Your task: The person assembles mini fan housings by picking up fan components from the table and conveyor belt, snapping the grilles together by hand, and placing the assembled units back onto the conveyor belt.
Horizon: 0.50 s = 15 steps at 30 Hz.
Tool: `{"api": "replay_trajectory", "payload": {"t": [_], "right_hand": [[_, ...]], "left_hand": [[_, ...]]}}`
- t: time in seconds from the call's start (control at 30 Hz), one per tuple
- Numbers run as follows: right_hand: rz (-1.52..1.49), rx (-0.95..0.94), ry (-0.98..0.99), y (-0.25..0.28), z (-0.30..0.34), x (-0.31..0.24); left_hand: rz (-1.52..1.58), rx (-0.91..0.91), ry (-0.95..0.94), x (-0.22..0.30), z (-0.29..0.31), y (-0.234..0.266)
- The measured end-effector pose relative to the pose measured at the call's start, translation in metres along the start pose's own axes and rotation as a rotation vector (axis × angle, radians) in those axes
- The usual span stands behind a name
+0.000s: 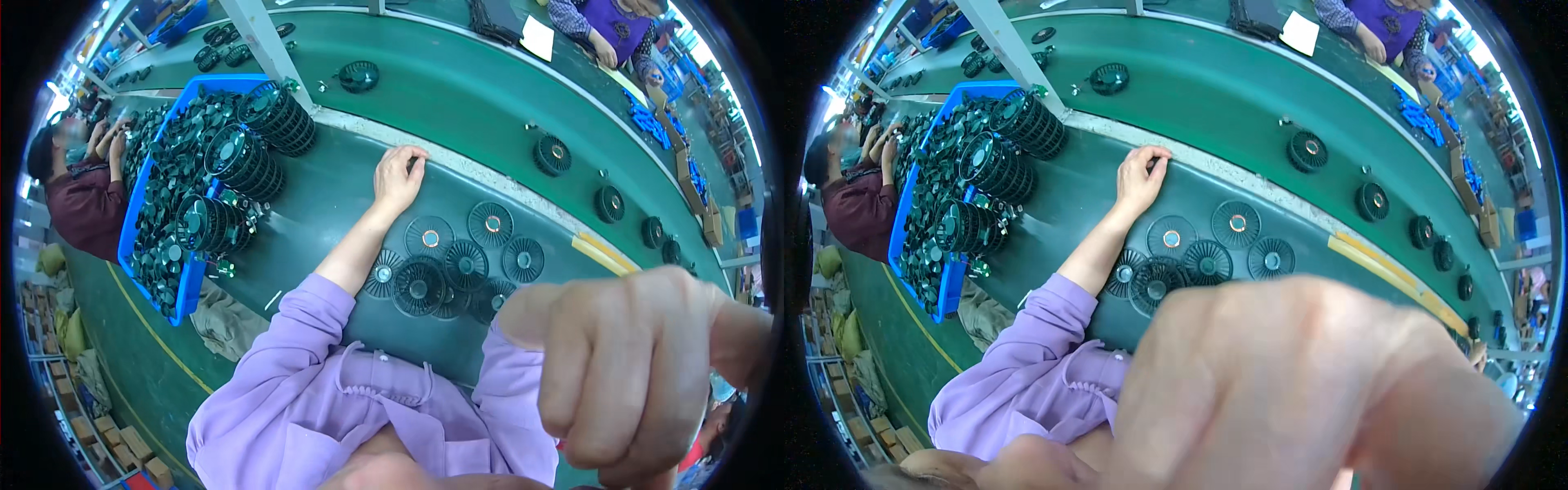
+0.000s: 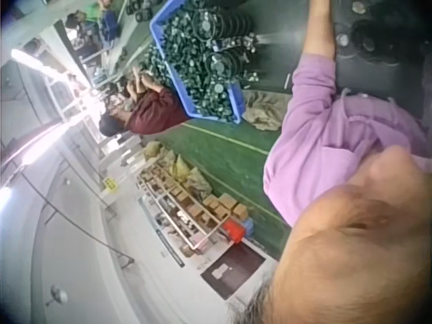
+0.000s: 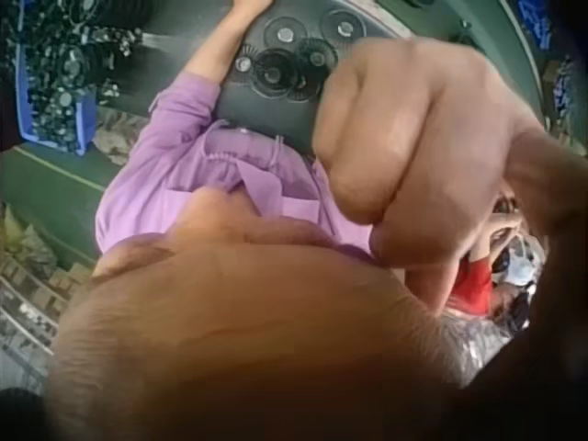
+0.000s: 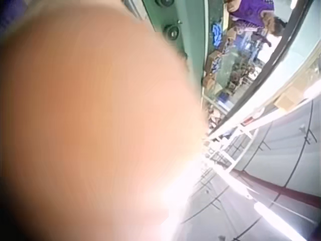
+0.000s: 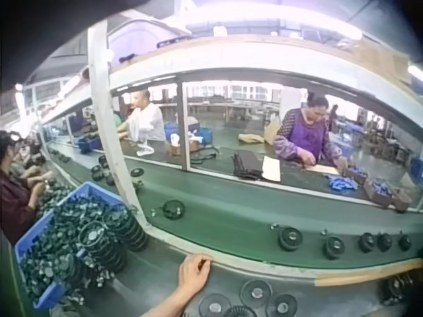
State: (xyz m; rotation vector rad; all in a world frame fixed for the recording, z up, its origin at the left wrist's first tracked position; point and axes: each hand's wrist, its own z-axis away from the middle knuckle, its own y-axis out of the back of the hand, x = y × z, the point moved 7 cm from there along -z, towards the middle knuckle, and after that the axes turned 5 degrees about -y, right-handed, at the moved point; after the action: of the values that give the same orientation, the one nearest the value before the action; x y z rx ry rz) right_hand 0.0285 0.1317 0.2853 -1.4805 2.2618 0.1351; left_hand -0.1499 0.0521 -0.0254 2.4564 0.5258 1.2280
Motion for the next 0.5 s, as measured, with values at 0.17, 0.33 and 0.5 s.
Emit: {"api": "replay_trajectory", "payload": {"t": [0.17,0.33,0.5], "right_hand": [[-0.043,0.012,0.008,0.004,-0.007,-0.009],[-0.095,-0.033,0.029,-0.002,0.001,-0.014],[-0.126,-0.027,0.036,-0.010,0.001,-0.018]], "left_hand": [[0.054,0.017,-0.044,0.008,-0.005,-0.011],[0.031,0.016,-0.043,-0.003,-0.010,-0.004],[0.046,-0.010,0.001,0.003,0.001,-0.009]]}}
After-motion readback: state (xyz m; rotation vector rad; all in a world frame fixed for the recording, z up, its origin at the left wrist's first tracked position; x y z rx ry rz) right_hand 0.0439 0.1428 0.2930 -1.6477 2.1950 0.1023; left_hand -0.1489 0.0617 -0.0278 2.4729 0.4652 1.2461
